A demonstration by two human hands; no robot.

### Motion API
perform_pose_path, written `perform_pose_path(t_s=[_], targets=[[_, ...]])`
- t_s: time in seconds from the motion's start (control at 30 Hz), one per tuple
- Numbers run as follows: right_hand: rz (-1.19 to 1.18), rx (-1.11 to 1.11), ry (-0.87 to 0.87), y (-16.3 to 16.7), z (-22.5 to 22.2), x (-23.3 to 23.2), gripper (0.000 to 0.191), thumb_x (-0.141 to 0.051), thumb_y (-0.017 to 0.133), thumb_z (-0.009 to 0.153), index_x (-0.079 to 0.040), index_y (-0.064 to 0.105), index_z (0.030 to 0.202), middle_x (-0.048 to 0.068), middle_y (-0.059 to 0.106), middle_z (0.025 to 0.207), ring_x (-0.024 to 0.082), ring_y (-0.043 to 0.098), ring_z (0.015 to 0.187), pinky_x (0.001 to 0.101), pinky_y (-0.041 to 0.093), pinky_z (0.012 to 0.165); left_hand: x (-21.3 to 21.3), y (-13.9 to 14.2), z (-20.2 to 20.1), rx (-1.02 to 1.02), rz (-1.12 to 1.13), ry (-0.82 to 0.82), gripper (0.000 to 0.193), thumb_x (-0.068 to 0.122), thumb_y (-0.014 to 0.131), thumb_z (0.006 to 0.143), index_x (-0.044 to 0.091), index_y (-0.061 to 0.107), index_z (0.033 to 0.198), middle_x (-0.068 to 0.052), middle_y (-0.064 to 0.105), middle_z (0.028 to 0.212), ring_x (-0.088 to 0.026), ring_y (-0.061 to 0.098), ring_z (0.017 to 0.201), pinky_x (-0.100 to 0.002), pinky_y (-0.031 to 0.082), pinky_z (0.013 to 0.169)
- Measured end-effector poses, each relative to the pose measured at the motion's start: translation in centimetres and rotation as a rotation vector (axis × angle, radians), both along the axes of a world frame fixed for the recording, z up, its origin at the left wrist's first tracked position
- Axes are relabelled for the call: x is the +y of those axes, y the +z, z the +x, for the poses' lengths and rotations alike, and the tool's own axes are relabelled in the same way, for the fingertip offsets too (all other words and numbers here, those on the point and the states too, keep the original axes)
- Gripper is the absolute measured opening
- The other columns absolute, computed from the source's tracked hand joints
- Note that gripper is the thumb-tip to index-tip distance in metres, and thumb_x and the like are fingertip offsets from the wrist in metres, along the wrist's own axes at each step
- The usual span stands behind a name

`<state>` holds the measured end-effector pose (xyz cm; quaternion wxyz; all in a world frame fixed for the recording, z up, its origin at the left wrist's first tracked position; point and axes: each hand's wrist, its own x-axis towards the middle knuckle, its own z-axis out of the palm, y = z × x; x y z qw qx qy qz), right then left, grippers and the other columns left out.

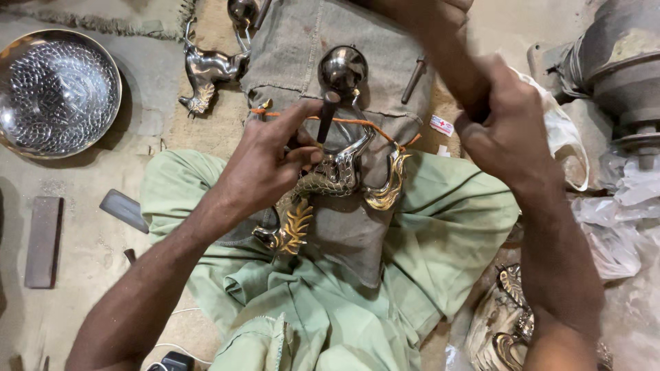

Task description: The person sits on the floor and uses a wooden mallet and a metal punch to create a textured pattern on a silver-colored metal animal figurine. They repeatedly strike the punch against the figurine's body to form small indentations.

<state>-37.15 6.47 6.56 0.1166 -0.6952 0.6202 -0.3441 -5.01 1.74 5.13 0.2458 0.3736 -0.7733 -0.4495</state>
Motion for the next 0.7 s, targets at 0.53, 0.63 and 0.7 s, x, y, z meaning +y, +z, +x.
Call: perform_pose_path(t_s=[0.53,0.63,0.7], targets=[[0.002,0.195,-0.022,0.7,0.5,0.8,0.037,-0.003,0.069,0.074,-0.003,0.056,0.109,0.013,0.068,0.088,0.031,0.069,0.081,0.044,0.053,0.068,-0.5,0.1,-0.1,-0.026,0.006,-0.013,0.054,-0.005,0.065,0.092,0.012,0.051,0.141,-0.008,0.077,0.082,-0.017,0.077,0.076,-0.036,0.06,0.067],[-0.079,0.404,0.017,0.8,0.4,1.0,0.041,0.001,0.069,0.066,-0.003,0.059,0.105,0.014,0.07,0.09,0.035,0.068,0.082,0.0453,0.054,0.067,-0.5,0.0,-0.1,0.001,-0.011,-0.023,0.054,-0.007,0.064,0.092,0.012,0.051,0.14,-0.008,0.077,0.083,-0.015,0.077,0.079,-0.035,0.062,0.069],[-0.04,0.415,0.001,0.5,0.0,1.1,0.042,0.002,0.068,0.065,-0.004,0.061,0.107,0.014,0.069,0.089,0.035,0.067,0.081,0.0459,0.054,0.068,-0.6,0.0,-0.1,-0.01,0.006,-0.022,0.053,-0.007,0.064,0.092,0.012,0.051,0.14,-0.008,0.076,0.082,-0.015,0.076,0.078,-0.034,0.061,0.068]])
